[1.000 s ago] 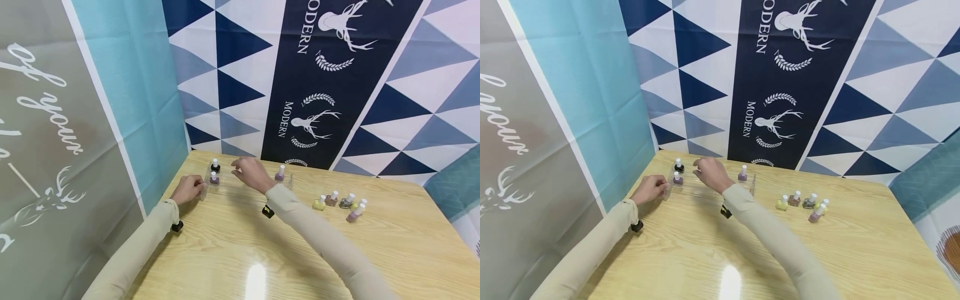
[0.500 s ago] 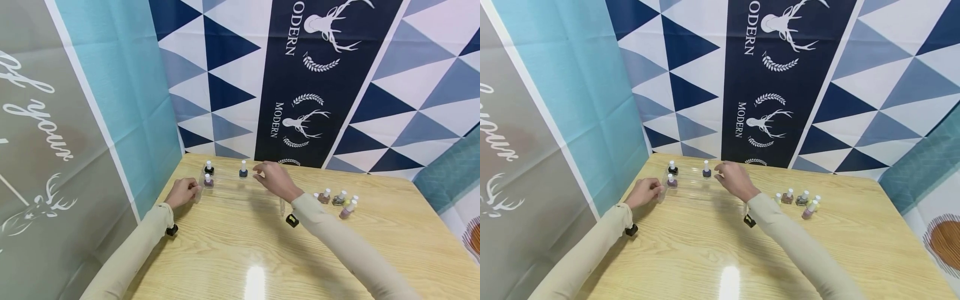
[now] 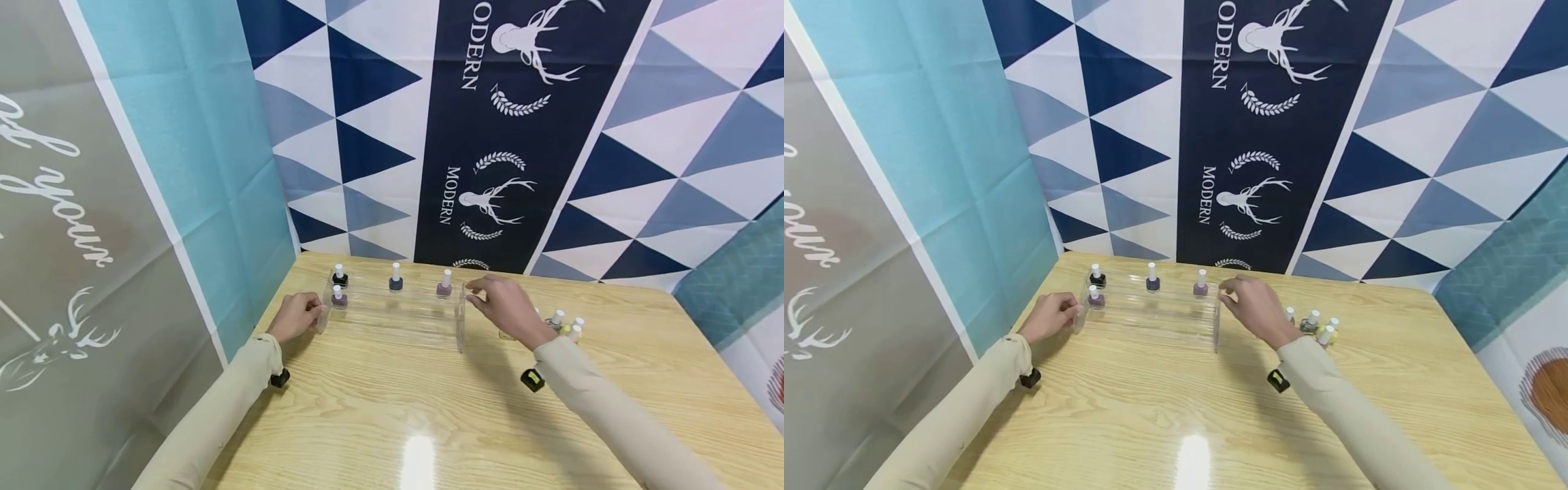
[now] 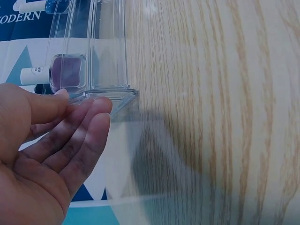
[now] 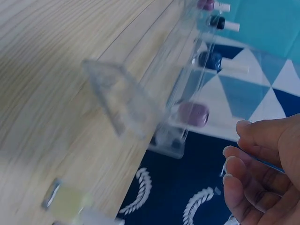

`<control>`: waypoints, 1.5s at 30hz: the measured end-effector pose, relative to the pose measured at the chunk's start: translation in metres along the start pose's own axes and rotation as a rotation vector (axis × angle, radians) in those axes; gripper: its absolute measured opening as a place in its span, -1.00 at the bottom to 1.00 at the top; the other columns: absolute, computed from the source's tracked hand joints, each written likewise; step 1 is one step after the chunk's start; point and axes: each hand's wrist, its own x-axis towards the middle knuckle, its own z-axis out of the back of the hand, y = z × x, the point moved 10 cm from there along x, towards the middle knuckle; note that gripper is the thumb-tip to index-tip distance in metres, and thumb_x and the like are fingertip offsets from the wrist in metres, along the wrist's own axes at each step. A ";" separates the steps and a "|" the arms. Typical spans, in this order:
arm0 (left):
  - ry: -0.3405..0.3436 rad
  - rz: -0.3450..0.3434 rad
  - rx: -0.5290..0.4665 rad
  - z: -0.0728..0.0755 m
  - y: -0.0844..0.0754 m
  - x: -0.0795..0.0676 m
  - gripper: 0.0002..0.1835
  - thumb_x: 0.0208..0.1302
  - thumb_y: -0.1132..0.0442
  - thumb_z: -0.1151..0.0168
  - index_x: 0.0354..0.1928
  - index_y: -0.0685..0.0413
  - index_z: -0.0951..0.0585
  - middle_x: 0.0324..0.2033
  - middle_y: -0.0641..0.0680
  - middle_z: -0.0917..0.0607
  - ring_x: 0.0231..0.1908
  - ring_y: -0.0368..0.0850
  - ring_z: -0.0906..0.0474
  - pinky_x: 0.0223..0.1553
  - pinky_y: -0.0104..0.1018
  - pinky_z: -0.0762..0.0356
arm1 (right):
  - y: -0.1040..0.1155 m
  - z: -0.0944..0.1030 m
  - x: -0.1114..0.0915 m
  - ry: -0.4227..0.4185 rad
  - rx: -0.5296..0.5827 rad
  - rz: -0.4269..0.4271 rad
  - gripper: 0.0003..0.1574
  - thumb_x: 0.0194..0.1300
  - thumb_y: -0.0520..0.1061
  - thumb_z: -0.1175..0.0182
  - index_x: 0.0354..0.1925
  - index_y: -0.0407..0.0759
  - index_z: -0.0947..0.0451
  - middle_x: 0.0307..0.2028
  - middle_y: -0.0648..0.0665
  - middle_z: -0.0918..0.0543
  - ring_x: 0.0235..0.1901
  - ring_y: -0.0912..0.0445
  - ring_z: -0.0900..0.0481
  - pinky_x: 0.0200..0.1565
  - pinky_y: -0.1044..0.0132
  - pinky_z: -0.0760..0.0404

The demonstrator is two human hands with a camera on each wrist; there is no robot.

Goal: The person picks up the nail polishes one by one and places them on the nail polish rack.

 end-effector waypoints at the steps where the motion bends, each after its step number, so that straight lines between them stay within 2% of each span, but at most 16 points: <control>1: 0.002 -0.001 -0.002 -0.001 0.000 0.000 -0.78 0.53 0.27 -0.21 -0.34 0.18 -0.67 -0.60 0.01 -0.65 -0.59 -0.11 -0.58 -0.57 -0.23 -0.49 | -0.005 0.001 -0.005 0.004 -0.006 -0.012 -0.80 0.30 -0.23 -0.43 -0.11 -0.27 -0.76 -0.27 -0.16 -0.78 -0.48 0.09 -0.65 -0.38 0.09 -0.63; 4: 0.007 0.006 -0.003 -0.002 0.000 0.000 -0.77 0.53 0.26 -0.21 -0.34 0.17 -0.67 -0.60 0.02 -0.66 -0.59 -0.11 -0.60 -0.58 -0.24 -0.49 | -0.020 0.007 -0.018 0.009 -0.021 -0.037 -0.81 0.30 -0.23 -0.42 -0.12 -0.27 -0.76 -0.27 -0.16 -0.78 -0.52 0.15 -0.59 -0.40 0.11 -0.61; 13: 0.007 0.003 0.007 0.000 -0.002 0.000 -0.78 0.54 0.28 -0.20 -0.32 0.20 -0.67 -0.57 0.03 -0.67 -0.57 -0.11 -0.60 -0.57 -0.25 -0.50 | -0.061 0.023 -0.055 0.028 -0.031 -0.123 -0.78 0.34 -0.21 -0.38 -0.08 -0.30 -0.74 -0.32 -0.15 -0.73 -0.52 0.17 -0.59 -0.39 0.05 -0.63; 19: 0.007 -0.002 0.021 0.000 -0.002 0.000 -0.78 0.53 0.27 -0.21 -0.32 0.19 -0.67 -0.58 0.02 -0.66 -0.56 -0.09 -0.61 -0.55 -0.24 -0.51 | -0.080 0.035 -0.078 0.043 -0.059 -0.164 -0.74 0.34 -0.20 -0.38 -0.07 -0.34 -0.73 -0.35 -0.15 -0.70 -0.52 0.16 -0.56 -0.44 0.07 -0.59; 27: -0.007 -0.010 0.033 0.000 -0.003 -0.001 -0.79 0.51 0.27 -0.23 -0.34 0.17 -0.67 -0.60 -0.02 -0.65 -0.58 -0.14 -0.59 -0.55 -0.25 -0.50 | -0.104 0.054 -0.101 0.004 -0.098 -0.192 -0.77 0.27 -0.23 -0.44 -0.12 -0.33 -0.75 -0.34 -0.18 -0.71 -0.53 0.15 -0.53 -0.48 0.10 -0.53; 31: -0.009 -0.007 0.035 0.000 -0.002 0.000 -0.81 0.51 0.29 -0.23 -0.33 0.18 -0.66 -0.59 0.00 -0.65 -0.58 -0.14 -0.57 -0.55 -0.24 -0.50 | -0.113 0.059 -0.111 -0.013 -0.110 -0.196 -0.76 0.25 -0.22 -0.45 -0.13 -0.33 -0.75 -0.34 -0.20 -0.71 -0.55 0.15 -0.51 -0.51 0.15 -0.47; 41: -0.006 -0.008 0.014 0.001 -0.002 -0.001 -0.81 0.52 0.30 -0.22 -0.32 0.18 -0.67 -0.60 0.00 -0.65 -0.58 -0.13 -0.57 -0.56 -0.23 -0.48 | -0.117 0.063 -0.125 -0.014 -0.121 -0.209 -0.77 0.25 -0.23 -0.46 -0.17 -0.38 -0.75 -0.28 -0.35 -0.71 -0.59 0.13 -0.52 -0.55 0.14 -0.50; 45: -0.008 -0.017 0.007 0.002 -0.003 -0.001 -0.81 0.51 0.31 -0.22 -0.32 0.19 -0.67 -0.61 -0.01 -0.64 -0.59 -0.13 -0.58 -0.57 -0.23 -0.49 | -0.120 0.061 -0.127 -0.008 -0.134 -0.212 -0.78 0.24 -0.24 -0.45 -0.19 -0.39 -0.75 -0.26 -0.38 -0.71 -0.56 0.03 -0.59 -0.52 0.05 -0.56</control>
